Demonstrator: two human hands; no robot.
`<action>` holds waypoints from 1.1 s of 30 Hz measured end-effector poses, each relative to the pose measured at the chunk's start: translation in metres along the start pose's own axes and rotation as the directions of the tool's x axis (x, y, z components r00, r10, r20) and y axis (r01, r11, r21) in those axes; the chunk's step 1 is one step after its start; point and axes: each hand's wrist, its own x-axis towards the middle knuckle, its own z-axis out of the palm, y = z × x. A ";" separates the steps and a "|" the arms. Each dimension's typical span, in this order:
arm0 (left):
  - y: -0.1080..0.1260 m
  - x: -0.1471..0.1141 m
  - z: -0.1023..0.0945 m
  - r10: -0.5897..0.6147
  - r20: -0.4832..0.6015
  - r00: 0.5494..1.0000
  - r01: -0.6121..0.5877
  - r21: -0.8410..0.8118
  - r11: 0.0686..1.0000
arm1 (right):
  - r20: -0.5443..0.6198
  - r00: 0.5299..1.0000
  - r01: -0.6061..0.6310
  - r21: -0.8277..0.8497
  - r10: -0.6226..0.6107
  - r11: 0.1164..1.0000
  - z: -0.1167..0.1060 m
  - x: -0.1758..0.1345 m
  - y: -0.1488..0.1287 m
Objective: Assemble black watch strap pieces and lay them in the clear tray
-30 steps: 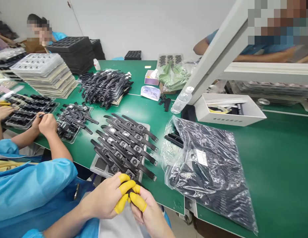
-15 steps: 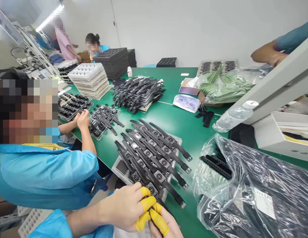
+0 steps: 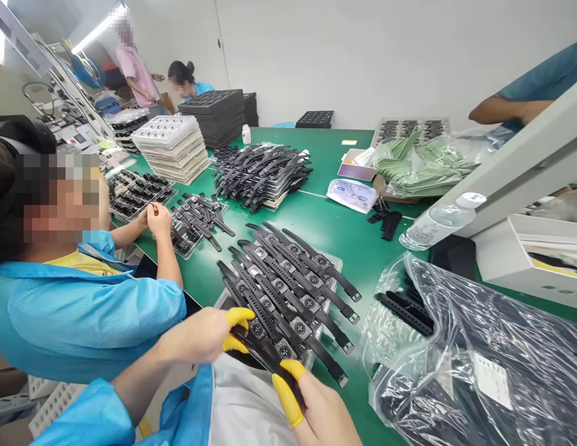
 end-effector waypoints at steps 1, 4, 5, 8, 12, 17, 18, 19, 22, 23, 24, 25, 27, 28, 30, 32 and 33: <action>-0.008 -0.003 -0.009 -0.009 -0.016 1.000 0.010 0.051 0.999 | -0.010 0.998 0.058 -0.087 -0.059 0.995 -0.001 0.005 -0.004; -0.028 -0.010 -0.033 -0.044 -0.033 0.999 0.050 0.215 0.975 | 0.015 0.986 0.162 -0.332 -0.167 0.929 0.006 0.021 -0.014; -0.034 -0.011 -0.039 -0.076 -0.031 0.997 0.081 0.251 0.965 | 0.031 0.984 0.175 -0.410 -0.178 0.895 0.011 0.027 -0.017; -0.053 -0.008 -0.047 -0.160 -0.006 0.987 0.156 0.253 0.955 | 0.059 0.986 0.161 -0.596 -0.157 0.786 0.029 0.046 -0.026; -0.075 0.003 -0.042 -0.149 0.057 0.987 0.134 0.207 0.969 | 0.149 0.988 0.124 -0.660 -0.033 0.741 0.044 0.070 -0.035; -0.088 0.018 -0.023 -0.139 0.049 0.989 0.128 0.188 0.974 | 0.123 0.992 0.038 -0.524 0.032 0.851 0.049 0.072 -0.029; -0.089 0.018 -0.020 -0.124 0.020 0.992 0.119 0.181 0.976 | 0.097 0.995 0.033 -0.496 0.018 0.868 0.050 0.068 -0.026; -0.089 0.016 -0.016 -0.111 -0.026 0.993 0.114 0.175 0.978 | 0.075 0.997 0.038 -0.486 -0.002 0.873 0.049 0.065 -0.024; -0.088 0.003 0.000 -0.166 -0.228 0.959 0.203 0.151 0.968 | 0.038 0.997 0.078 -0.536 -0.068 0.840 0.038 0.063 -0.015; -0.087 -0.004 0.007 -0.226 -0.285 0.931 0.269 0.121 0.956 | 0.024 0.997 0.078 -0.566 -0.078 0.820 0.030 0.067 -0.012; -0.084 -0.011 0.015 -0.303 -0.323 0.897 0.343 0.075 0.936 | -0.001 0.997 0.065 -0.600 -0.081 0.798 0.018 0.073 -0.007; -0.081 -0.018 0.025 -0.380 -0.339 0.861 0.409 0.016 0.912 | -0.036 0.996 0.036 -0.636 -0.076 0.771 0.005 0.083 -0.001; -0.072 -0.030 0.044 -0.492 -0.318 0.810 0.485 -0.106 0.868 | -0.146 0.987 -0.061 -0.710 -0.063 0.702 -0.027 0.109 0.015; -0.067 -0.033 0.053 -0.526 -0.294 0.798 0.504 -0.152 0.850 | -0.184 0.981 -0.100 -0.742 -0.058 0.662 -0.043 0.124 0.026; -0.057 -0.036 0.066 -0.562 -0.272 0.782 0.517 -0.222 0.827 | -0.251 0.968 -0.199 -0.793 -0.011 0.576 -0.070 0.155 0.047; -0.049 -0.034 0.072 -0.593 -0.279 0.755 0.522 -0.292 0.802 | -0.262 0.961 -0.272 -0.817 0.093 0.509 -0.086 0.180 0.066; -0.047 -0.033 0.072 -0.614 -0.281 0.738 0.522 -0.338 0.783 | -0.250 0.955 -0.296 -0.812 0.159 0.502 -0.091 0.188 0.074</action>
